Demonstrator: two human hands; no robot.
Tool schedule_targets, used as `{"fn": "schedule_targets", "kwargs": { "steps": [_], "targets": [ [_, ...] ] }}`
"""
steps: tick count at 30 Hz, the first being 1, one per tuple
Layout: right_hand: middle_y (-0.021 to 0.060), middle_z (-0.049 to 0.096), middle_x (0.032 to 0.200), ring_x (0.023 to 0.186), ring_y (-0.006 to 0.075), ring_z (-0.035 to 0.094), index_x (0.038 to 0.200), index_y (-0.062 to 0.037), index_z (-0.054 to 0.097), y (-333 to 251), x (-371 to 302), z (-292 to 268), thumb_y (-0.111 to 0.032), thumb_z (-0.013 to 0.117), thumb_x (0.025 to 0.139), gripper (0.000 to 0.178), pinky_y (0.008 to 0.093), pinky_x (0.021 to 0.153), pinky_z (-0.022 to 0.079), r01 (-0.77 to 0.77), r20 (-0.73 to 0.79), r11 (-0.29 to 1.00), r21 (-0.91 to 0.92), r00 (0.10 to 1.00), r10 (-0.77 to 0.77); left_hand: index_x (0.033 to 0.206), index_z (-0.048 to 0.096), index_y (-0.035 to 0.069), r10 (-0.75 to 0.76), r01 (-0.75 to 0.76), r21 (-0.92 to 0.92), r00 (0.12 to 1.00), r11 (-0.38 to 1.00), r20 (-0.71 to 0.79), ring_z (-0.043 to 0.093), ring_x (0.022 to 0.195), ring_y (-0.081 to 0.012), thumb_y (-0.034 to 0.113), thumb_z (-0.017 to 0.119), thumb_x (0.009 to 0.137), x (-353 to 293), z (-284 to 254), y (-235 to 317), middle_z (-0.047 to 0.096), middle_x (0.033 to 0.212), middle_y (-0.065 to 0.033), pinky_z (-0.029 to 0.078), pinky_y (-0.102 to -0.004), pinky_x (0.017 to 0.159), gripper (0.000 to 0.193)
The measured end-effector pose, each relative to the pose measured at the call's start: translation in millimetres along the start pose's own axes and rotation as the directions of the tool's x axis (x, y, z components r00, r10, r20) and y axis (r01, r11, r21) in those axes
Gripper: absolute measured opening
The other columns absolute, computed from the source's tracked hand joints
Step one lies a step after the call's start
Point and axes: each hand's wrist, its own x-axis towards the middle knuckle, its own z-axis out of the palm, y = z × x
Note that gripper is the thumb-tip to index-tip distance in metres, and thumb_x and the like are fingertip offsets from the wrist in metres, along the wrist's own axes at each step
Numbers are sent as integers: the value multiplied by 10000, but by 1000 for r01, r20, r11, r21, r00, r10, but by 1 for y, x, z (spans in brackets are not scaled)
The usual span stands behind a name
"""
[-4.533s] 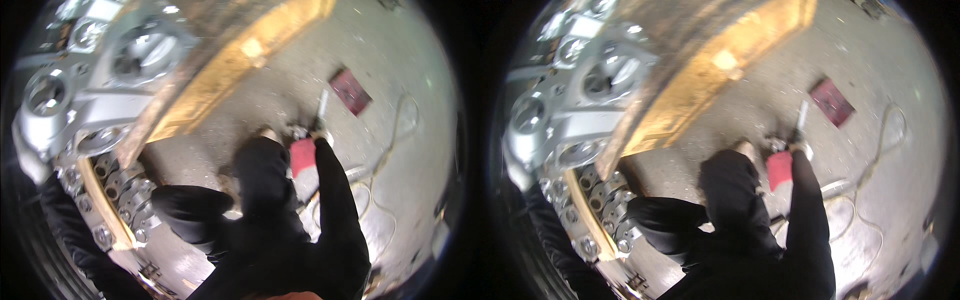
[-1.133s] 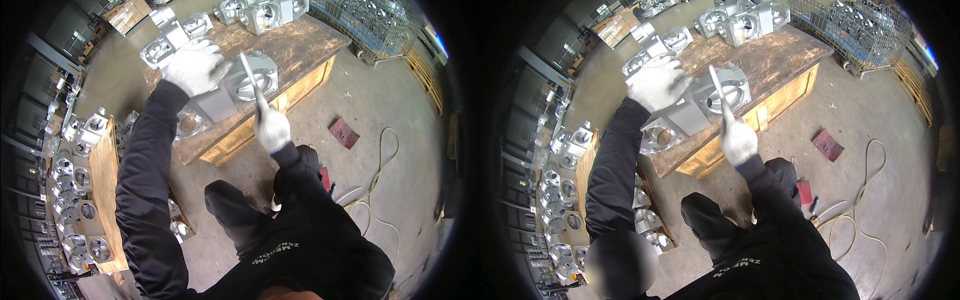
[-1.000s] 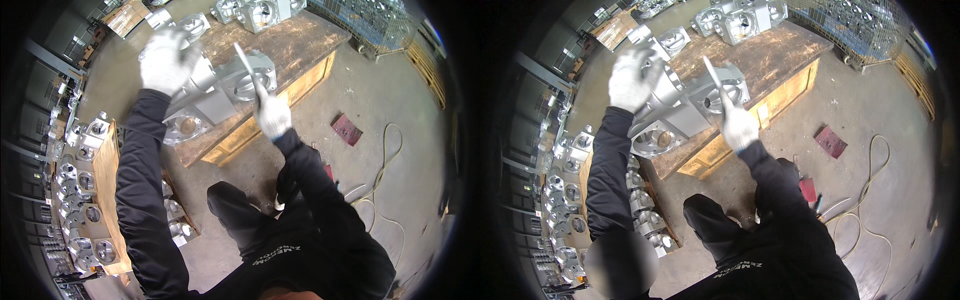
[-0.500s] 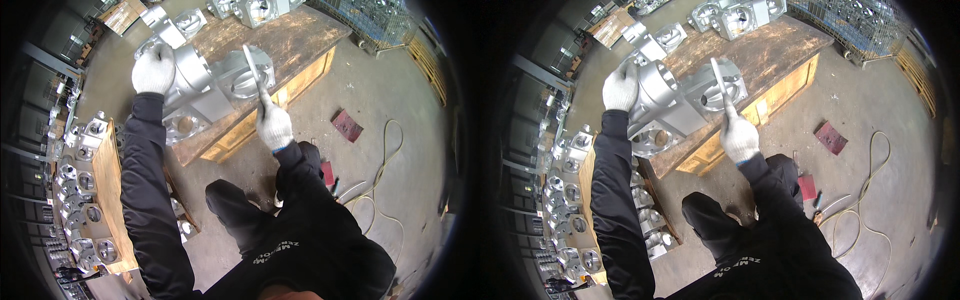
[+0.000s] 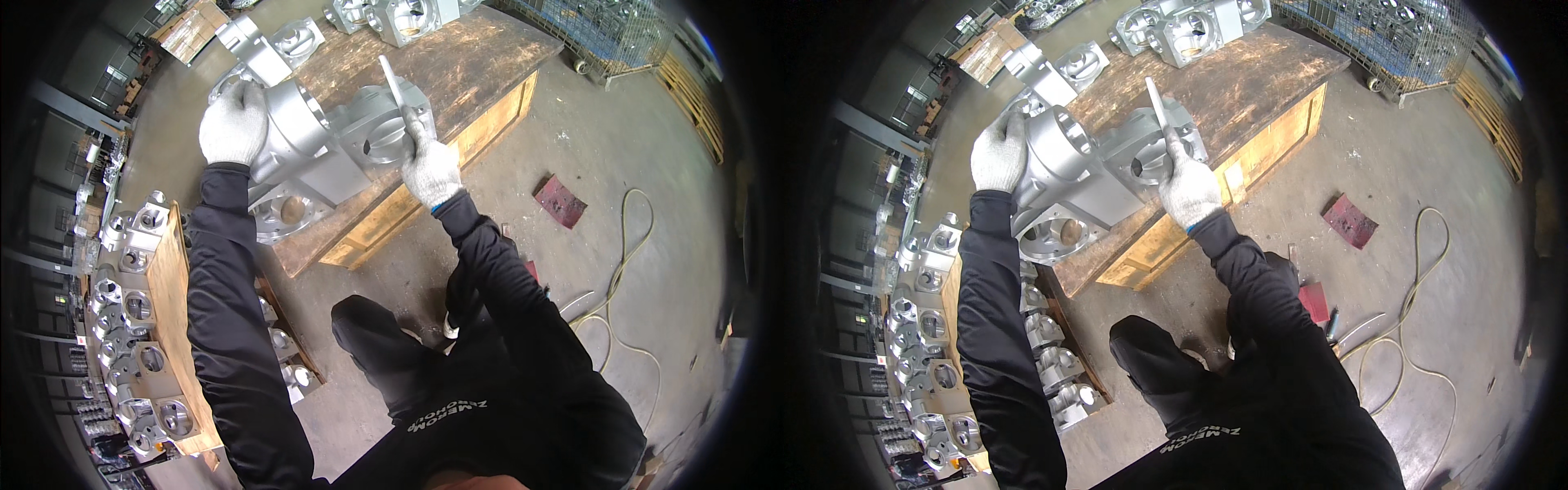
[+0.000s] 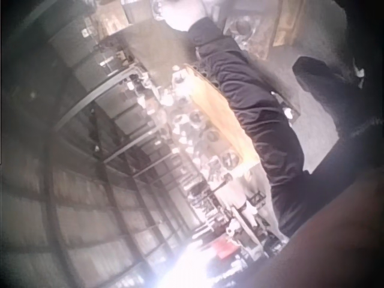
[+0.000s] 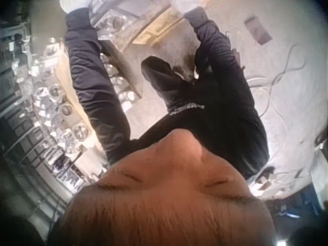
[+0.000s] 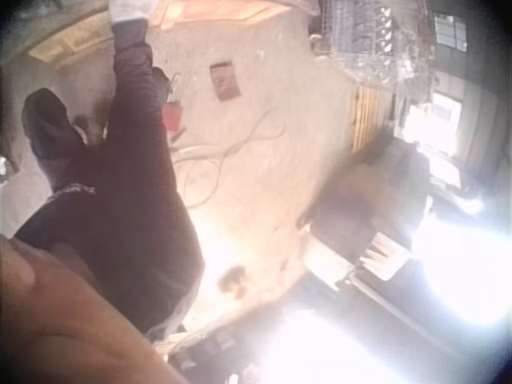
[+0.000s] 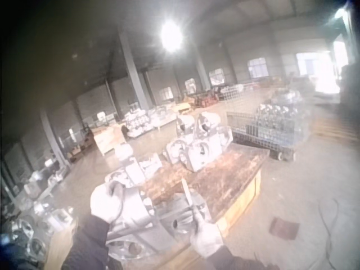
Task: The person deburrs and smooths a metal casting on a wooden workbench. They use a red abrasive block to rub the exterior surfaces and a metal file to work on edges and interior cavities. The person repeatedly reorients the part to access different areas and places it on the bench between passes.
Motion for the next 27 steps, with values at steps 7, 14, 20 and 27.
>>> {"fn": "schedule_targets", "kwargs": {
  "steps": [7,14,20,27],
  "targets": [
    [277,711,907,785,446,705,1569,-127,464,-3,2,-16,-74,564,1003,578,501,690,566,-159,113,986,-45,980,163,1082,771,129,12,-12,16,1000,1000,-1,707,987,-435,412,527,994,-2,0,1,740,994,-229,553,-508,887,384],
    [171,644,699,579,328,668,1602,-111,410,0,5,-31,-152,629,966,674,437,556,536,-79,225,948,-309,962,153,1079,770,118,18,-17,52,1000,999,-19,707,966,-443,412,545,992,-2,-1,-1,737,982,-232,560,-501,869,380],
    [142,620,681,619,294,675,1638,-95,346,17,4,-37,-135,656,908,793,404,569,540,132,158,894,-427,985,-71,1096,767,122,42,-41,14,997,999,-60,708,964,-442,409,556,989,-5,1,-3,733,966,-238,560,-507,863,372],
    [164,628,653,564,341,647,1576,-178,463,29,23,-47,-121,609,996,600,468,537,522,157,126,931,-331,985,-121,1101,762,107,37,-36,-37,999,999,7,702,963,-446,402,540,998,-4,-2,-1,734,967,-229,560,-489,860,384]
  ]
}}
